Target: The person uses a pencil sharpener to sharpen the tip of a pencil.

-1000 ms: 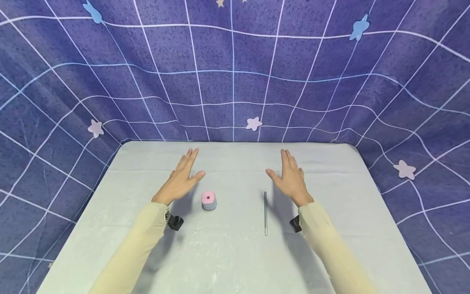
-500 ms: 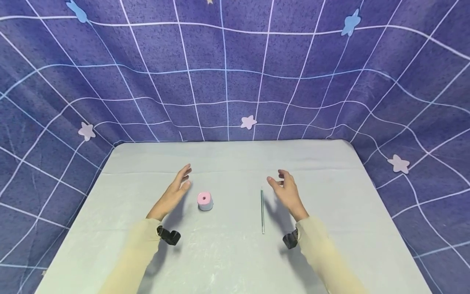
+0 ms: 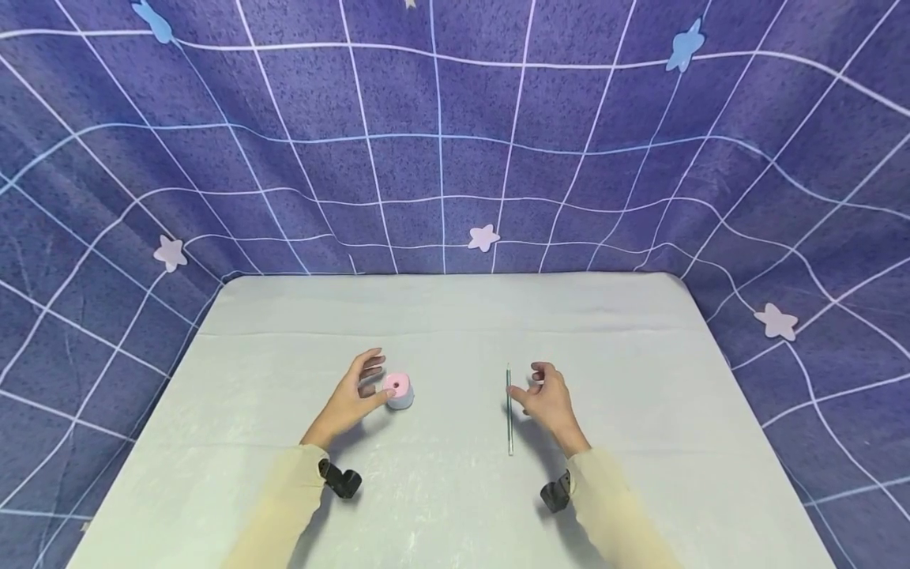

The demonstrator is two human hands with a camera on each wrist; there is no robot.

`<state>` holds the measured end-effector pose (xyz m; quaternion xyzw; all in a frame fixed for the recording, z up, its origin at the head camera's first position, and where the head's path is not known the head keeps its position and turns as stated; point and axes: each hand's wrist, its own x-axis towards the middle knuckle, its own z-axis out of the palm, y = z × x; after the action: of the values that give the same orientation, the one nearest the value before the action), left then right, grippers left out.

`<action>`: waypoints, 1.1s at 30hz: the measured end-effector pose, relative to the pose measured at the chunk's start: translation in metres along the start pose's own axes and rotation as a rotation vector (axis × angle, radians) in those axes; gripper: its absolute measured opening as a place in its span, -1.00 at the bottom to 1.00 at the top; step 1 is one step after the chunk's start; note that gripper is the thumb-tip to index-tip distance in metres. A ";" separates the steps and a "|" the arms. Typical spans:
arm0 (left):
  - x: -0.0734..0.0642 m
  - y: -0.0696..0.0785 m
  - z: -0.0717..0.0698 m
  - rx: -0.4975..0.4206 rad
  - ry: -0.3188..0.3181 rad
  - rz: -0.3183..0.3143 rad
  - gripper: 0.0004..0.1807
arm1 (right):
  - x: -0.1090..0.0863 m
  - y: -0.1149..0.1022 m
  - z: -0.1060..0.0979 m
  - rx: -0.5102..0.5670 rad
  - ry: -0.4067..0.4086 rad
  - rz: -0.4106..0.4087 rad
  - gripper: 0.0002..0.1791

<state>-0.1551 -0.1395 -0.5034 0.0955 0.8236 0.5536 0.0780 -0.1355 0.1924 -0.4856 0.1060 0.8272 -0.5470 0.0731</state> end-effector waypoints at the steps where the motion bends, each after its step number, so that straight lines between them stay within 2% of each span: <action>1: 0.000 -0.002 0.002 -0.001 0.000 -0.002 -0.12 | -0.002 0.001 0.002 0.001 -0.001 0.004 -0.30; 12: -0.003 -0.022 0.023 0.023 0.056 0.033 -0.18 | -0.014 0.019 0.020 -0.108 0.037 -0.020 -0.37; 18: -0.004 -0.024 0.030 0.015 0.079 0.043 -0.25 | -0.020 0.025 0.030 -0.195 0.071 -0.056 -0.43; 33: 0.000 -0.029 0.038 0.102 0.160 0.084 -0.40 | -0.023 0.024 0.037 -0.401 0.149 -0.095 -0.54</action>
<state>-0.1485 -0.1164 -0.5444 0.0892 0.8495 0.5198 -0.0163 -0.1067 0.1658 -0.5161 0.0902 0.9266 -0.3651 0.0055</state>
